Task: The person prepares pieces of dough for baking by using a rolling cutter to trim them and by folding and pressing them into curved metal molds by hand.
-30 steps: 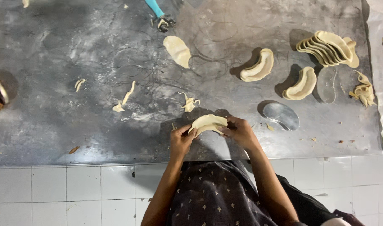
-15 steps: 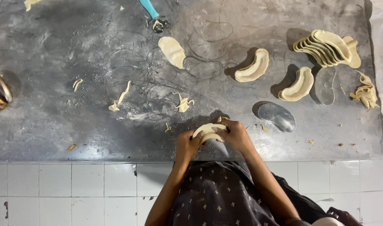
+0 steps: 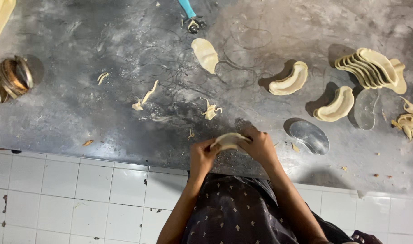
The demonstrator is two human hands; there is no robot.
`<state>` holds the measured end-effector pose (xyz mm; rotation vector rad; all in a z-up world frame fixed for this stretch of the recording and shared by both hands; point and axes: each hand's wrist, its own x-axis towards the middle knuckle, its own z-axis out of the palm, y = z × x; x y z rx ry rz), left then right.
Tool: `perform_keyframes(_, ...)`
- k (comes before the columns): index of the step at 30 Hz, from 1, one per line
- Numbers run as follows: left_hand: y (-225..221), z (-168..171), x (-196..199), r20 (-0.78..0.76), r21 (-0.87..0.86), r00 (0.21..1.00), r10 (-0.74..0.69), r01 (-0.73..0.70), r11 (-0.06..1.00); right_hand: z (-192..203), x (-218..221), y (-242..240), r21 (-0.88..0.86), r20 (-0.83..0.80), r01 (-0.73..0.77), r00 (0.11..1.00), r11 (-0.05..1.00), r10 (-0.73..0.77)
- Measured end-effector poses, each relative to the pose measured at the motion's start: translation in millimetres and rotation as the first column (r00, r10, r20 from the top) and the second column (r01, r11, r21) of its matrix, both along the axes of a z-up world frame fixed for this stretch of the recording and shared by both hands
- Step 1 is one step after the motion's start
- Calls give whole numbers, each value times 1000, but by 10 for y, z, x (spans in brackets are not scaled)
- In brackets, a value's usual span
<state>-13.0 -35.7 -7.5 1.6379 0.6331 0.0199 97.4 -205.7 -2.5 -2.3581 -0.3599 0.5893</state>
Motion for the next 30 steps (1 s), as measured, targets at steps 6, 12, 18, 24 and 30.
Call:
perform_keyframes(6, 28, 14, -11, 75, 54, 990, -123, 119, 991, 332, 36, 294, -50, -108, -249, 964, 967, 243)
perform_keyframes(12, 166, -60, -14, 146, -259, 985, 96, -56, 964, 85, 193, 114, 63, -117, -81, 989, 995, 88)
perform_keyframes(18, 131, -259, -8, 181, -90, 982, 51, -35, 995, -225, -18, 38, 299, -314, 262, 935, 917, -165)
perform_keyframes(24, 295, -74, 115, 160, -105, 985, -67, 85, 991, 56, -35, 17, 84, -186, 225, 961, 971, -206)
perform_keyframes(30, 204, -387, 169, 81, -523, 986, -147, 168, 836, 74, 47, -74, 249, -291, 230, 944, 941, -154)
